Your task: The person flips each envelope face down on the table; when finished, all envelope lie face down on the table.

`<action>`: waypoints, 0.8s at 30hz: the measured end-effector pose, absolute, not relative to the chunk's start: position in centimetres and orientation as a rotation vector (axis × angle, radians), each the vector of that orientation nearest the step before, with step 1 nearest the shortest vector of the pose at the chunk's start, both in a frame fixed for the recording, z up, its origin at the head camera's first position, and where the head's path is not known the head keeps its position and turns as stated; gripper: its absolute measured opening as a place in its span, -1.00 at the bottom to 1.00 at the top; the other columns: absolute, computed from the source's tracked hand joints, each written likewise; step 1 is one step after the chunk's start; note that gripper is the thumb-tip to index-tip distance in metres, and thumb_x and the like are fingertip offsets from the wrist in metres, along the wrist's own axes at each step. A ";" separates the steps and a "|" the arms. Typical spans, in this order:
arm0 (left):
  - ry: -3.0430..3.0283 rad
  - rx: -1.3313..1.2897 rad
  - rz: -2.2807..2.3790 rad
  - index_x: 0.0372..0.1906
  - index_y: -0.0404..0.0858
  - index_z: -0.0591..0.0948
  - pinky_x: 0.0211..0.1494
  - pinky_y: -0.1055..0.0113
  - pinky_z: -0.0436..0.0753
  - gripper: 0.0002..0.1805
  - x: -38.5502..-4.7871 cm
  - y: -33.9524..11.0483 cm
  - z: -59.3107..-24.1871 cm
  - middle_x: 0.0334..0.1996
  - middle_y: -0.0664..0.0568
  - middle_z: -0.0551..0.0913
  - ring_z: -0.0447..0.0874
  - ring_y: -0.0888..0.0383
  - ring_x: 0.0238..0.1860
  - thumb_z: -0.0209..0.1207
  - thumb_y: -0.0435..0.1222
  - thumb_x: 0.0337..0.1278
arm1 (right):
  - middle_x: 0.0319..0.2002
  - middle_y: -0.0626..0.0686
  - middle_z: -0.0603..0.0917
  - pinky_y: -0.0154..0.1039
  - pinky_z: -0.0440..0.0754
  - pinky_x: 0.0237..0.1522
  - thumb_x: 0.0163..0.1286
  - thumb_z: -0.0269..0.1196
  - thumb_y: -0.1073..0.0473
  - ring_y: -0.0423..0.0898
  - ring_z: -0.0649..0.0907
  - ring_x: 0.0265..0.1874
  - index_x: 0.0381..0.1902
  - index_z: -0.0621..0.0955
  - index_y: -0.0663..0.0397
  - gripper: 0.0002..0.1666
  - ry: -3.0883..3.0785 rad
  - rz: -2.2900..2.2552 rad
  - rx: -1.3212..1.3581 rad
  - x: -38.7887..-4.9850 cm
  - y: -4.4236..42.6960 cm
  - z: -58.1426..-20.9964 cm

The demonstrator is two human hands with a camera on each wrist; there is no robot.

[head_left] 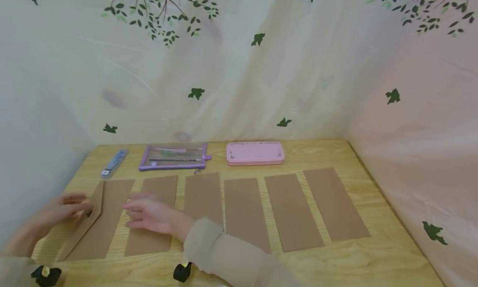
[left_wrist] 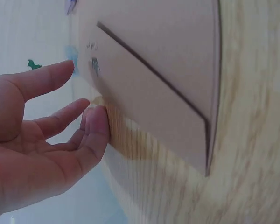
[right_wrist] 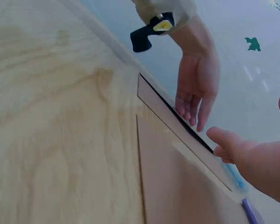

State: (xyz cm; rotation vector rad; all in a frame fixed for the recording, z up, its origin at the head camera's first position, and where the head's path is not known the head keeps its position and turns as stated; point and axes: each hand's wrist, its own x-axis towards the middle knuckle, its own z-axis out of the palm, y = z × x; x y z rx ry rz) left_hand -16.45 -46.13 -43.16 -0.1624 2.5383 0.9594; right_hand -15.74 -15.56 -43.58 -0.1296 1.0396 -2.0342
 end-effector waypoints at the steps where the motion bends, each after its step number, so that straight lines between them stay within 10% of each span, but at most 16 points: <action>1: 2.523 -0.173 0.957 0.37 -0.78 0.06 0.00 0.12 0.68 -0.06 -16.5 -46.3 -43.1 0.34 -0.67 0.16 0.60 -0.16 0.09 0.03 0.05 0.52 | 0.52 0.35 0.17 0.29 0.20 0.42 0.43 0.09 0.43 0.32 0.10 0.52 0.56 0.14 0.27 -0.22 1.018 -2.036 -0.122 -15.6 -16.1 -43.7; 19: 2.488 -0.169 1.074 0.29 -0.79 0.20 -0.15 0.42 0.65 -0.26 -16.8 -46.2 -42.6 -0.03 -0.10 0.64 0.47 0.42 -0.19 -0.01 -0.11 0.56 | 0.49 0.51 0.07 0.42 -0.05 0.43 0.32 0.07 0.53 0.43 -0.01 0.51 0.58 0.00 0.31 -0.08 0.975 -2.170 0.046 -14.7 -21.0 -45.5; 24: 2.456 -0.188 1.127 0.29 -0.81 0.20 -0.14 0.43 0.66 -0.32 -16.8 -46.4 -42.6 0.01 -0.20 0.67 0.50 0.48 -0.22 -0.07 -0.17 0.58 | 0.48 0.55 0.07 0.38 -0.04 0.45 0.32 0.07 0.54 0.47 0.01 0.49 0.58 -0.06 0.35 -0.06 1.009 -2.141 0.062 -15.0 -21.3 -45.5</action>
